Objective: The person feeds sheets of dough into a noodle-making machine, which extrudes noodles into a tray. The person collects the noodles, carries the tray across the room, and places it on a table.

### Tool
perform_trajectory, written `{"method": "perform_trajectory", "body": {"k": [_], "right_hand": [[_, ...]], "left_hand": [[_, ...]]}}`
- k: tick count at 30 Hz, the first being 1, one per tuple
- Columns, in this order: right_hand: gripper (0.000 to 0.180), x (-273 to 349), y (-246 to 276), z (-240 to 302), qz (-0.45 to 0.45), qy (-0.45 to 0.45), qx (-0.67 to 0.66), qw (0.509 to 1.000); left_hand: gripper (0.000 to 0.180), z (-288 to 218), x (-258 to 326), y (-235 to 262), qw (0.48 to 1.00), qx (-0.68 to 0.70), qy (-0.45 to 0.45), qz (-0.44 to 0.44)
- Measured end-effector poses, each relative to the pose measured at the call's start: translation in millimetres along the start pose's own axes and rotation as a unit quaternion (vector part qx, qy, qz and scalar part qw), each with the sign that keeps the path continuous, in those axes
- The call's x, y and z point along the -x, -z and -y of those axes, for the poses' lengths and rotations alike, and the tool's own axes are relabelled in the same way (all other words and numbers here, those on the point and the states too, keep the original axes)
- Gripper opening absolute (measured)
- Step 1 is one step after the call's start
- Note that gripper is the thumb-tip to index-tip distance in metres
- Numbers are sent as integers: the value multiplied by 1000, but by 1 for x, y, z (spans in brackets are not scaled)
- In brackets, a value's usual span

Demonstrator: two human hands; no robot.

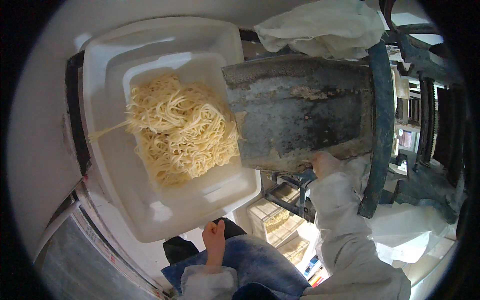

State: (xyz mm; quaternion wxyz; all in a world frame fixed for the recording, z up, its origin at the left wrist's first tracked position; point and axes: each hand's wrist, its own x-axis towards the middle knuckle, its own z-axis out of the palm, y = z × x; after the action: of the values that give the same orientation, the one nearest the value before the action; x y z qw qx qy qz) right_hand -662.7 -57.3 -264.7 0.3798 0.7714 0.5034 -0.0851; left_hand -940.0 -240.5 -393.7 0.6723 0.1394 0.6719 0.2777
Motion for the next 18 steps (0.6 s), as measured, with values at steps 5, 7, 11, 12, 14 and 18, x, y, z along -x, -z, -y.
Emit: {"method": "perform_trajectory", "body": {"k": [5, 7, 11, 12, 14, 18], "right_hand": [[26, 1, 10, -6, -79, -67, 7, 995], [25, 18, 2, -7, -142, -18, -54, 988], [22, 89, -63, 2, -65, 88, -179, 978], [25, 112, -82, 3, -8, 100, -168, 981], [28, 125, -110, 2, 114, 64, -69, 989], [28, 109, -112, 3, -63, 181, -149, 970]], "left_hand": [[40, -4, 1, 5, 1000, 11, 8, -10], [40, -8, 1, 5, 999, 33, 20, -3], [40, -11, -1, 5, 999, 35, 31, -7], [40, -10, -2, 4, 999, 31, 40, -8], [39, -7, -4, 2, 999, 16, 35, -10], [38, 0, -6, -5, 999, 31, 26, -7]]}}
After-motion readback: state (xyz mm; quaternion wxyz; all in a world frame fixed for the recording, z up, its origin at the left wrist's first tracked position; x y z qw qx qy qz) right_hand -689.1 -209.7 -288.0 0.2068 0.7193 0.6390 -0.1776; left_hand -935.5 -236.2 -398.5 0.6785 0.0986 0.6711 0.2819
